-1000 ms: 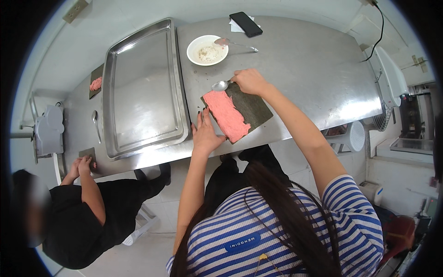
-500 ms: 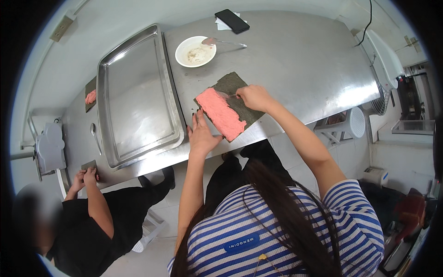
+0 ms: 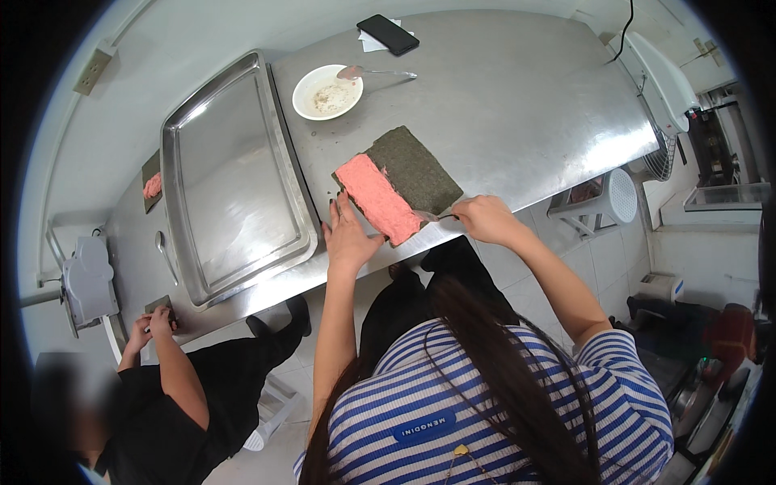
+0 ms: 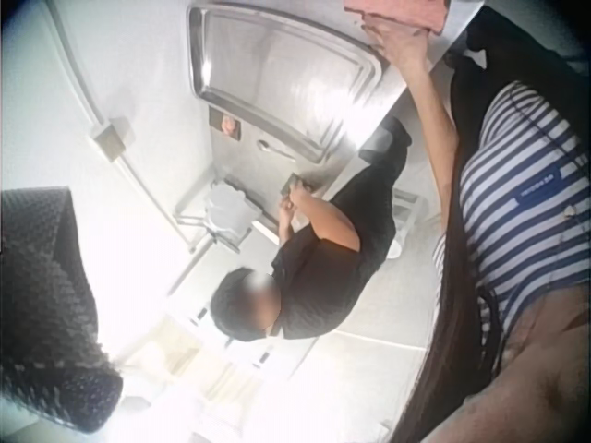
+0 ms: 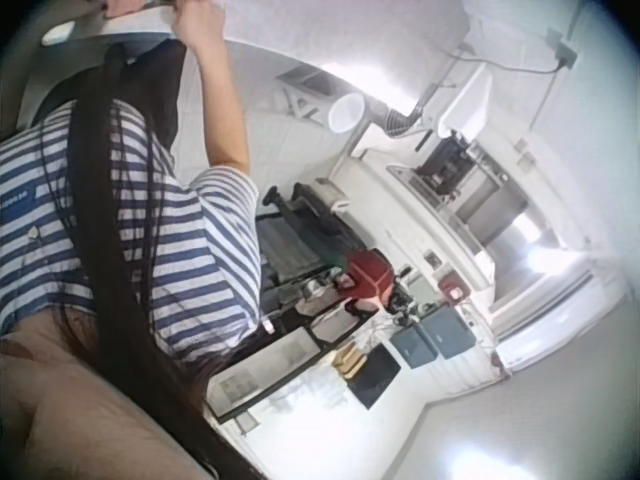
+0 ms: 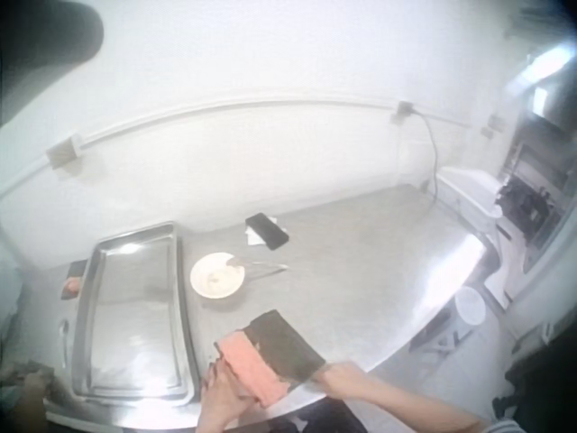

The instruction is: The person spreads a pink paste onto a sheet of nori using a spoon, then rolls the nori into a cylindrical shape and places it on a metal tray. The person repeats this process with additional nori sheets.

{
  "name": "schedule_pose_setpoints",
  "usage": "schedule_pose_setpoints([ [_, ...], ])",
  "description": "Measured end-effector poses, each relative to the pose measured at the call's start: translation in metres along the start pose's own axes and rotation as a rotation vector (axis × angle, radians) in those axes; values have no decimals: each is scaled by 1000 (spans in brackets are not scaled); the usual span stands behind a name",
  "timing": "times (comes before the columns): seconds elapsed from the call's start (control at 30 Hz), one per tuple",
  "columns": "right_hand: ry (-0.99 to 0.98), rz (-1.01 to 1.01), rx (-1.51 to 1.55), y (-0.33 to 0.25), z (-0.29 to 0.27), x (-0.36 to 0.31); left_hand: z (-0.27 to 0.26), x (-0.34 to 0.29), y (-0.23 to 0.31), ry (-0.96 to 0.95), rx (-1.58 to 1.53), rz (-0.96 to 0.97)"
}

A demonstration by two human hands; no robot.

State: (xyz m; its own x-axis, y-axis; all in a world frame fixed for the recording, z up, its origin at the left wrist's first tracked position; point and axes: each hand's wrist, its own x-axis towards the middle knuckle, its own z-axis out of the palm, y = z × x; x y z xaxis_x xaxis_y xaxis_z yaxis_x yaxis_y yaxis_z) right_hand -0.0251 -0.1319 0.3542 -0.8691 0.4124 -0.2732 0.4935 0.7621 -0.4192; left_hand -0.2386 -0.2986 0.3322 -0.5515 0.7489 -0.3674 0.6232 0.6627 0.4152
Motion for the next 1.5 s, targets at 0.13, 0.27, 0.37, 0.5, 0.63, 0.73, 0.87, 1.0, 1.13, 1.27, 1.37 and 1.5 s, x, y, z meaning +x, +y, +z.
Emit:
schedule_pose_setpoints([
  [0.13, 105, -11, 67, 0, -9, 0, 3, 2, -5, -2, 17, 23],
  [0.27, 162, -111, 23, -3, -8, 19, 3, 4, -9, -2, 8, 37],
  [0.37, 151, -137, -107, -10, -5, 28, 4, 5, -10, 3, 10, 41],
  [0.5, 92, -189, -213, -15, 0, 22, 1, 3, -8, -6, 4, 27],
  [0.63, 44, -215, -257, -17, 2, 9, 1, 3, -8, -10, 16, 23],
  [0.73, 11, -278, -306, -12, 4, 1, 1, 3, -7, -17, 14, 21],
  [0.87, -24, -296, -230, -13, -18, 1, 2, 4, -10, -18, 8, 20],
  [1.0, 115, -223, -123, -15, -30, 32, 2, 4, -10, -18, 9, 16],
  [1.13, 198, -172, -124, -12, -18, 77, 1, 5, -9, -22, 12, 24],
  [1.27, 145, -166, -192, -20, -8, 86, 1, 3, -8, -19, 5, 25],
  [1.37, 98, -152, -212, -35, 2, 65, 2, 3, -9, -20, -2, 23],
  [1.5, 12, -170, -164, -45, 8, 36, 4, 4, -11, -18, 7, 17],
])
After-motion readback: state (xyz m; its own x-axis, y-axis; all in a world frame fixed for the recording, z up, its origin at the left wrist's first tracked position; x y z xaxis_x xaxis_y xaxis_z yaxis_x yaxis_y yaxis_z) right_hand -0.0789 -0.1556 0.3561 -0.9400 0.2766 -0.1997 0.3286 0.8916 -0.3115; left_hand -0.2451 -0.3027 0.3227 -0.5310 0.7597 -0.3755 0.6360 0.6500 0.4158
